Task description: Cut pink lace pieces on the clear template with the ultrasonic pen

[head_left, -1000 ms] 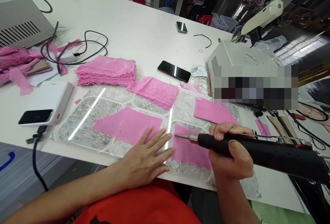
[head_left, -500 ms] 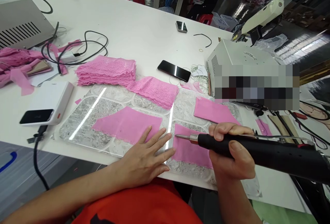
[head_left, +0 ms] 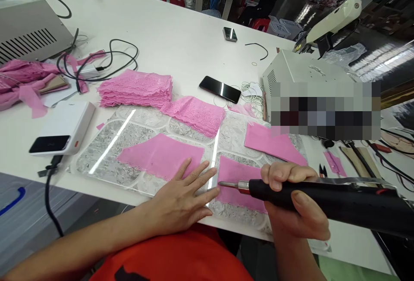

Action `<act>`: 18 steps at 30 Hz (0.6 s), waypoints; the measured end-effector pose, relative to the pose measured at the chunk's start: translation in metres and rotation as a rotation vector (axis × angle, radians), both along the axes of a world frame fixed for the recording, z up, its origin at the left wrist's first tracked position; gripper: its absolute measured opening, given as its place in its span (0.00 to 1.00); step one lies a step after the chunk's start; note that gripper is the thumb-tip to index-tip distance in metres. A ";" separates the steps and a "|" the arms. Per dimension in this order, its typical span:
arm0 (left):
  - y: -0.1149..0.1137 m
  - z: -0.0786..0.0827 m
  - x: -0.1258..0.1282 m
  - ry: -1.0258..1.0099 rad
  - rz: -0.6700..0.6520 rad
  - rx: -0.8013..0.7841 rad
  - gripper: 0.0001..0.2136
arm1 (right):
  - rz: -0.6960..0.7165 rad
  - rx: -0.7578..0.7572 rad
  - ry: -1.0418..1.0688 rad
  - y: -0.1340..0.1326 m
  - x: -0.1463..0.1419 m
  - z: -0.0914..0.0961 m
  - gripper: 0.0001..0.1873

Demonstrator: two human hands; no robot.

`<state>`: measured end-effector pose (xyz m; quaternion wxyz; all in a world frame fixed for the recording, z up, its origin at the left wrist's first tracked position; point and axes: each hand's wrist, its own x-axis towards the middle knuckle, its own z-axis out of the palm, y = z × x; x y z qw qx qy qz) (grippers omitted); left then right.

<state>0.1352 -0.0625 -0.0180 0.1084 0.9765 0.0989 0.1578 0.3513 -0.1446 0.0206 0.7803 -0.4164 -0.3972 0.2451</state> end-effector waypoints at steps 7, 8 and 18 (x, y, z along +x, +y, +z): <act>0.000 0.001 -0.001 0.007 -0.012 -0.004 0.19 | 0.012 0.024 0.013 0.000 0.001 -0.002 0.07; 0.000 0.001 -0.001 0.014 -0.011 -0.003 0.19 | 0.017 0.030 0.014 0.000 0.001 -0.002 0.07; -0.001 0.004 -0.001 0.053 -0.004 0.000 0.19 | 0.047 0.082 0.029 0.001 -0.001 -0.002 0.07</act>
